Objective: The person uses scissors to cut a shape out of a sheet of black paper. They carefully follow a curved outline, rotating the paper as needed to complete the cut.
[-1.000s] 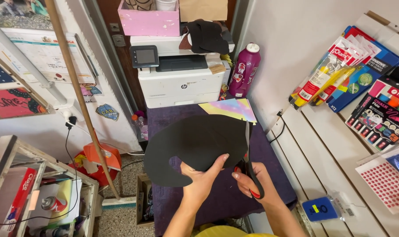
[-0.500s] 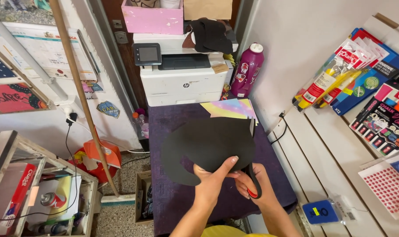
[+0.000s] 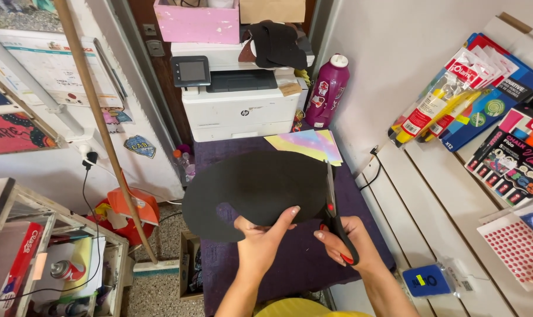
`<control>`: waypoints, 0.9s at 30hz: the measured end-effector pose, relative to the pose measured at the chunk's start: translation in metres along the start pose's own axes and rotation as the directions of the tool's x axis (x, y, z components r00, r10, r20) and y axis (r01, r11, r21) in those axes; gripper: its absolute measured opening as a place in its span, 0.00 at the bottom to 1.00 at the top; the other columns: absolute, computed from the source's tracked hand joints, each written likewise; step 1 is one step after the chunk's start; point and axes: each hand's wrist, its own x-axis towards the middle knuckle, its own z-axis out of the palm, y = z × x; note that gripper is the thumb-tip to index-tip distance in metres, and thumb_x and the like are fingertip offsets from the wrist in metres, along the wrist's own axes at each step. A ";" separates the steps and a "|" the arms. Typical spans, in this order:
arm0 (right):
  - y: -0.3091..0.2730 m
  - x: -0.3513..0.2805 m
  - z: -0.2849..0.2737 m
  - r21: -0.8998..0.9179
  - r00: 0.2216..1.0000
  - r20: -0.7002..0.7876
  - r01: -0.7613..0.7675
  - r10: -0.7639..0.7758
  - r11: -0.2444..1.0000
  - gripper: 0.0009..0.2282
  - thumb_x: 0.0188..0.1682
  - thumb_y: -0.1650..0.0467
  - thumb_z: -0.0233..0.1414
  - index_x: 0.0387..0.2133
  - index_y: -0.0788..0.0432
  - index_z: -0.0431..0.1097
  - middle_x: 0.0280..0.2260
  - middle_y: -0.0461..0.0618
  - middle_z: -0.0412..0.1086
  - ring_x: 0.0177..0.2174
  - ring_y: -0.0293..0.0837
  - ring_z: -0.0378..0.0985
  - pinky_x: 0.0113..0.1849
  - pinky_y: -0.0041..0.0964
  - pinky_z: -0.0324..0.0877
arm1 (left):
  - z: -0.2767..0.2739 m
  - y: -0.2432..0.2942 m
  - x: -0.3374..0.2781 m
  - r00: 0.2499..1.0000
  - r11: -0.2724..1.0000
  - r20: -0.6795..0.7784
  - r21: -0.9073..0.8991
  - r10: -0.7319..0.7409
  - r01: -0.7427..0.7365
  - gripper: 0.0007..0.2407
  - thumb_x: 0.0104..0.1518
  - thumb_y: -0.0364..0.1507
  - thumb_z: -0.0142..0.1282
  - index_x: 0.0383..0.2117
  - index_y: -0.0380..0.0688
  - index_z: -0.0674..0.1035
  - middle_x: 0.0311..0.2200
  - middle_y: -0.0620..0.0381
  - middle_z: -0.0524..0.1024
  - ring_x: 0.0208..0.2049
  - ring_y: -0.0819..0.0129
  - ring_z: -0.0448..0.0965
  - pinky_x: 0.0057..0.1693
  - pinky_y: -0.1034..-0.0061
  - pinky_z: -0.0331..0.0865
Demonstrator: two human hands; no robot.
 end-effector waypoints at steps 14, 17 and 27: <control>-0.010 0.002 0.018 -0.027 0.998 0.040 -0.045 0.046 0.999 0.20 0.50 0.74 0.58 0.07 0.60 0.63 0.04 0.48 0.60 0.04 0.38 0.59 0.12 0.30 0.54 | -0.012 -0.030 0.009 0.947 0.959 -0.180 -0.047 0.267 -0.279 0.03 0.56 0.26 0.67 0.28 0.44 0.82 0.20 0.69 0.77 0.22 0.89 0.65 0.33 0.87 0.67; -0.010 -0.003 0.031 -0.019 0.995 0.042 -0.090 0.091 0.996 0.22 0.51 0.75 0.57 0.05 0.59 0.61 0.03 0.48 0.58 0.05 0.39 0.58 0.14 0.32 0.54 | -0.003 -0.013 0.004 0.944 0.958 -0.224 -0.099 0.241 -0.268 0.14 0.48 0.24 0.70 0.40 0.40 0.82 0.40 0.52 0.86 0.44 0.67 0.85 0.53 0.74 0.81; -0.015 -0.006 0.026 -0.028 0.997 0.042 -0.057 0.058 0.998 0.18 0.50 0.71 0.58 0.11 0.59 0.64 0.05 0.46 0.60 0.08 0.37 0.58 0.18 0.30 0.56 | -0.009 -0.014 -0.001 0.897 0.902 -0.098 0.028 0.431 -0.430 0.08 0.50 0.24 0.70 0.32 0.41 0.82 0.31 0.57 0.84 0.36 0.72 0.84 0.42 0.78 0.81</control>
